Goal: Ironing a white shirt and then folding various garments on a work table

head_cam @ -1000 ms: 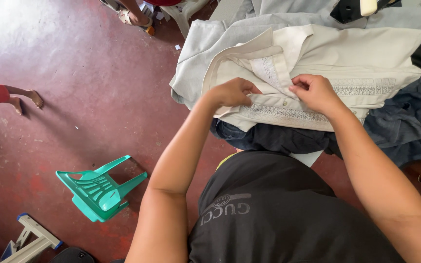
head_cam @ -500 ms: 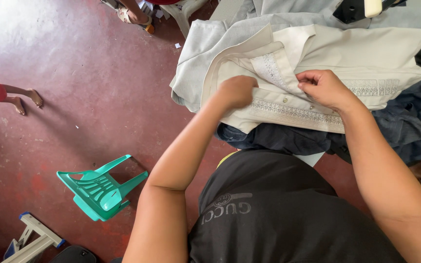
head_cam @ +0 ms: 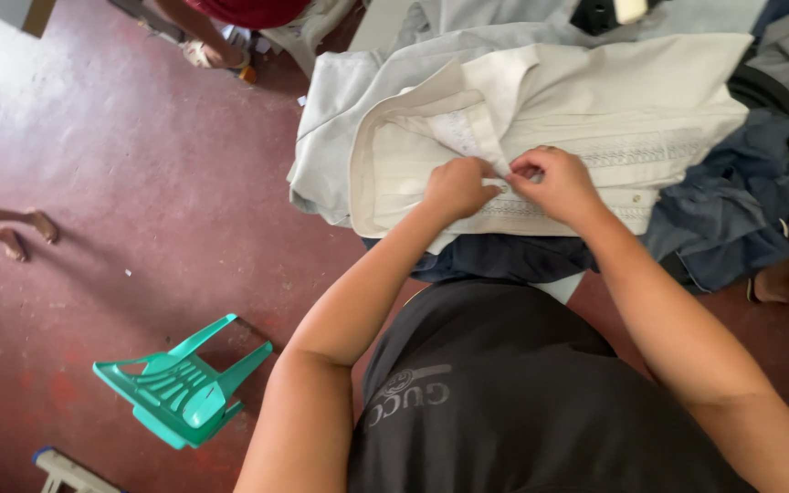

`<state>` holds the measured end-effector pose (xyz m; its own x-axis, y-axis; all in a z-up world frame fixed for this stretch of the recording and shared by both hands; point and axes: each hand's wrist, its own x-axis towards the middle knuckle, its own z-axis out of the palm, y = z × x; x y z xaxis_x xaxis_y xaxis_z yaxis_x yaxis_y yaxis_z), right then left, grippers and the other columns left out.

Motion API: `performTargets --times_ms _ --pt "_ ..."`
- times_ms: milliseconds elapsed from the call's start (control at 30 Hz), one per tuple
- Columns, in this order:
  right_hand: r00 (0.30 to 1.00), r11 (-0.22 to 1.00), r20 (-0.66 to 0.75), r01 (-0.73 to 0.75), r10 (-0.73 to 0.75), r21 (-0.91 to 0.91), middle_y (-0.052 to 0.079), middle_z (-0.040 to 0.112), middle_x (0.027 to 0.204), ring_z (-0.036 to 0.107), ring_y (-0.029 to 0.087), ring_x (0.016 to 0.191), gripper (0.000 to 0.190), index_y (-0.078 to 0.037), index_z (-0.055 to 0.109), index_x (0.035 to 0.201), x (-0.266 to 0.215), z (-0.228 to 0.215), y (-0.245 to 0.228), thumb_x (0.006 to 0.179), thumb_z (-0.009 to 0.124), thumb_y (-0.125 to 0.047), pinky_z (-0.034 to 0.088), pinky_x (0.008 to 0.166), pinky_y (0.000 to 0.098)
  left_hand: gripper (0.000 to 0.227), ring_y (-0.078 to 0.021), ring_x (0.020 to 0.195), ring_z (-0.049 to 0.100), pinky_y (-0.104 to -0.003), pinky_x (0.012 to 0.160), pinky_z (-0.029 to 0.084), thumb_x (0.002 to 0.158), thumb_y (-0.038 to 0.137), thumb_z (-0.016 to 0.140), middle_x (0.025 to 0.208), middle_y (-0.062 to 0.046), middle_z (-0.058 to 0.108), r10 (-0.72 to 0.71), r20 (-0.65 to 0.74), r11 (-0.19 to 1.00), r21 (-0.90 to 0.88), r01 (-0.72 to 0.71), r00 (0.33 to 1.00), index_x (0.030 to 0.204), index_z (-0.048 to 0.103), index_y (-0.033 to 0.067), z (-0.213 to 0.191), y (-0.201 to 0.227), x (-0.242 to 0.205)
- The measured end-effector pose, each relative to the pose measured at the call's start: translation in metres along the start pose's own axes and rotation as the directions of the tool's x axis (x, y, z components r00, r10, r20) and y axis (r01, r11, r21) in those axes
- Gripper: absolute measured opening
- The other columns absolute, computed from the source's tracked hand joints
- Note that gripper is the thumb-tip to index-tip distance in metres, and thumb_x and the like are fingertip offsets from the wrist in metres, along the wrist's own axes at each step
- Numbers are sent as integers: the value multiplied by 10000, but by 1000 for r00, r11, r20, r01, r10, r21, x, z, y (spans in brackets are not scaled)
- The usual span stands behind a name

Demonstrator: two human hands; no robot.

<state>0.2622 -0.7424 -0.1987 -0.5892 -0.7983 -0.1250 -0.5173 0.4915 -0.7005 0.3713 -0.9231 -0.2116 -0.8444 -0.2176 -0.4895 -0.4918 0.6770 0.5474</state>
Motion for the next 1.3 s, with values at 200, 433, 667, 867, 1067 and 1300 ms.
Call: performTargets --times_ms 200,433,667,867,1067,1300 --pt "983 949 -148 56 -106 -310 -46 647 804 659 214 893 155 -219 708 921 -5 17 -10 911 708 -373 519 822 436 331 -399 1174 673 -501 996 537 816 396 743 1110 -163 770 -49 -20 942 -332 39 999 1048 808 169 -16 3 -19" --pt "903 851 -278 154 -327 -502 -38 567 817 611 215 917 99 -196 621 876 -6 28 -47 874 696 -261 471 789 409 308 -257 1045 721 -408 930 567 750 512 807 969 -40 768 -220 37 866 -453 213 975 973 807 299 7 -29 4" --pt "929 863 -191 199 -317 -465 20 586 823 626 273 892 100 -156 643 878 -1 13 -50 909 687 -239 477 733 438 241 -141 742 633 -261 641 525 773 354 841 719 -39 664 -242 72 690 -688 224 968 925 811 170 -2 -12 -8" --pt "981 936 6 186 -193 -300 80 664 873 652 328 963 113 -118 702 964 2 -14 -54 944 692 -229 512 788 491 304 -194 818 650 -316 727 543 779 345 829 805 -94 692 -246 92 646 -726 234 965 988 808 125 0 -8 -8" --pt "989 976 40 148 -144 -157 79 683 904 659 307 987 172 -119 709 1012 -2 -26 -59 910 740 -254 529 837 463 248 -173 728 638 -281 656 531 769 253 825 733 -90 677 -245 94 520 -827 213 965 941 800 76 6 -11 -2" --pt "961 909 -23 254 -276 -331 53 647 912 656 286 970 230 -154 687 1019 0 -15 -49 879 788 -307 545 860 439 187 -185 684 616 -288 594 470 720 224 842 680 -97 639 -257 110 440 -871 217 960 796 764 72 30 -33 26"
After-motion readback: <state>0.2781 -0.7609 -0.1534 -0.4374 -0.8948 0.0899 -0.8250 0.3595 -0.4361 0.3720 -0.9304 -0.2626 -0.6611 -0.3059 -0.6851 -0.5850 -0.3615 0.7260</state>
